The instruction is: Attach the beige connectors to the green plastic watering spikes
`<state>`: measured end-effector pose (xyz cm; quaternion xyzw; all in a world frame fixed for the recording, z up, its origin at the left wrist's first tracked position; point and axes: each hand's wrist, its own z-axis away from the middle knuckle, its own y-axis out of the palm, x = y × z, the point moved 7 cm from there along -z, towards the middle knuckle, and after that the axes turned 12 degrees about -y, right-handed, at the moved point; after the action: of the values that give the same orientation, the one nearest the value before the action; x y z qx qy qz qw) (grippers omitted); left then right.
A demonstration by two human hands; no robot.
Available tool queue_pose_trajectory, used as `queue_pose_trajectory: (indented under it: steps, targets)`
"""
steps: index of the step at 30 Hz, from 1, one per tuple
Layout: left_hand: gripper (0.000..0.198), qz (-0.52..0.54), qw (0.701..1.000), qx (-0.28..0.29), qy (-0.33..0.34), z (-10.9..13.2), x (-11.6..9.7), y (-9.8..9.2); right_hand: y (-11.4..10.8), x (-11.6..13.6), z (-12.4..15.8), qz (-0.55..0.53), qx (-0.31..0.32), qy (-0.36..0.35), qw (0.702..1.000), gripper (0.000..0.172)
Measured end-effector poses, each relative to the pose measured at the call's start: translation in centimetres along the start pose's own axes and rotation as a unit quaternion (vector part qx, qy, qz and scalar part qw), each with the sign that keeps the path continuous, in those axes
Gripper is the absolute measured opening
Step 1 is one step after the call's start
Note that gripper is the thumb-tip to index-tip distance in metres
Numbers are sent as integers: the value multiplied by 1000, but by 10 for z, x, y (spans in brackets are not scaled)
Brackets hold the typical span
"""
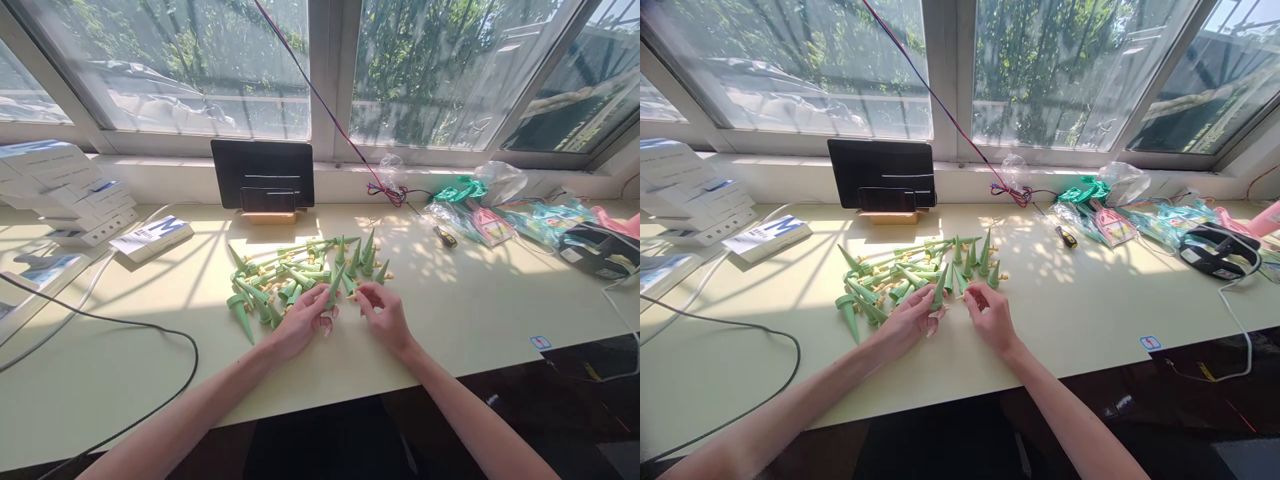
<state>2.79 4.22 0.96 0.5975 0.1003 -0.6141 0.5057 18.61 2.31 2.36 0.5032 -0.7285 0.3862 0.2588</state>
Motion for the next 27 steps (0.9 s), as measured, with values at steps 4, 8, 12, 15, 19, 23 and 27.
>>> queue_pose_trajectory:
  steps: [4, 8, 12, 15, 19, 23, 27]
  targets:
    - [34, -12, 1000, -16, -11, 0, 0, -2, 0, 0, 0, 7, 0, -6, 1000, 14]
    - [38, -1, 1000, -30, -3, -1, 1, -6, -1, 1, 1, 18, -15, -20, 1000, 14]
    - [34, 25, 999, -37, 3, -3, 2, -8, -4, 6, 1, 37, -43, -57, 997, 12]
    - [32, 31, 999, -38, 12, -4, 1, -8, -6, 14, -4, 48, -54, -91, 993, 12]
    - [30, 42, 998, -40, 17, -4, 1, -8, -4, 25, -20, 67, -51, -131, 988, 14]
    - [29, 46, 997, -48, 28, -3, -2, -10, 3, 22, -25, 58, -91, -140, 984, 15]
    - [25, 34, 997, -51, 39, -2, -4, -12, 11, 12, -19, 35, -100, -113, 988, 13]
